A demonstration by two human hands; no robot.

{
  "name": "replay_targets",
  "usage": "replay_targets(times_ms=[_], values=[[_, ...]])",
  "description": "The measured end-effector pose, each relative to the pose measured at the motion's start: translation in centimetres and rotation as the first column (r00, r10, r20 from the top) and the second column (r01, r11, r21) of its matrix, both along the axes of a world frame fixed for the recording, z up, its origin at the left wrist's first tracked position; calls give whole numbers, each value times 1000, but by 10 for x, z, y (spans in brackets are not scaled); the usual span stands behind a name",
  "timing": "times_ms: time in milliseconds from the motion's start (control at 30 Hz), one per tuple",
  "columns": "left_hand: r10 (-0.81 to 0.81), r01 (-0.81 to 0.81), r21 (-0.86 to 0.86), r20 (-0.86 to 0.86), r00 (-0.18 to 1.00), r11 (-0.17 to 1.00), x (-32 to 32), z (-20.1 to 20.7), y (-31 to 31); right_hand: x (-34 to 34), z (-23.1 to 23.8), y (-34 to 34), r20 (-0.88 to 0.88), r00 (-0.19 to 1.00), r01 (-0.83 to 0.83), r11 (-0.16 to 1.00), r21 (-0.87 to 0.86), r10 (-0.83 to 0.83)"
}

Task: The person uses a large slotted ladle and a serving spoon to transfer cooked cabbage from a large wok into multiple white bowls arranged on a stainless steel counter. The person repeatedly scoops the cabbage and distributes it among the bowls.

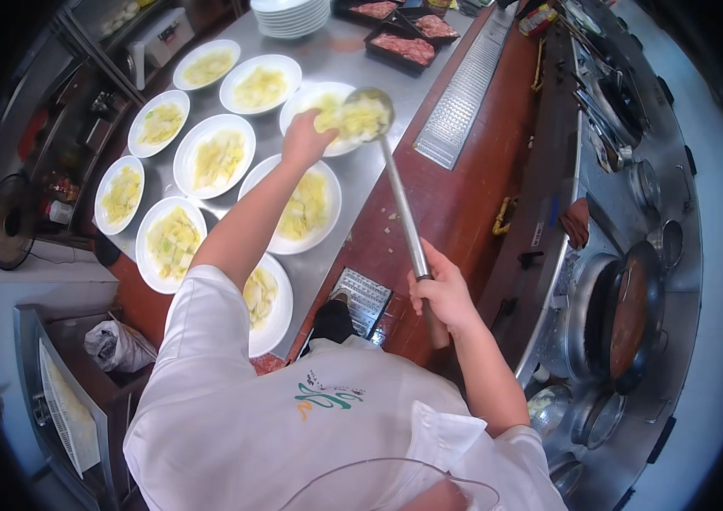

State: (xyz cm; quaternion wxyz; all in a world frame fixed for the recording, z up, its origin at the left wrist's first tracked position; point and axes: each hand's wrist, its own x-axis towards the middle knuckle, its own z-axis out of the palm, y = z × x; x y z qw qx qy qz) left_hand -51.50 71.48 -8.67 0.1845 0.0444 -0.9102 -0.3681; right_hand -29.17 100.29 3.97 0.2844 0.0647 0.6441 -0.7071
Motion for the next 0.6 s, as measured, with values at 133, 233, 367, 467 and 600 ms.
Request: replay_targets(times_ms=[133,233,367,467,600], values=[[-48,55,-155,51,998,986,-36,-4,-1,-41,-21,-22,7,994,-111,990,84,110],[30,24,-243,215,976,970,-64,-32,-9,-58,-28,-36,-1,998,-64,984,164,66],[30,36,-273,232,972,961,-75,-47,-20,-73,-25,-32,61,998,8,1000,19,-9],[28,-25,-219,14,1000,975,-63,-43,-35,-80,-17,-22,153,988,52,987,-150,-29],[63,-63,-2,57,996,998,-4,3,-44,-75,11,-11,262,962,143,961,-239,-78]])
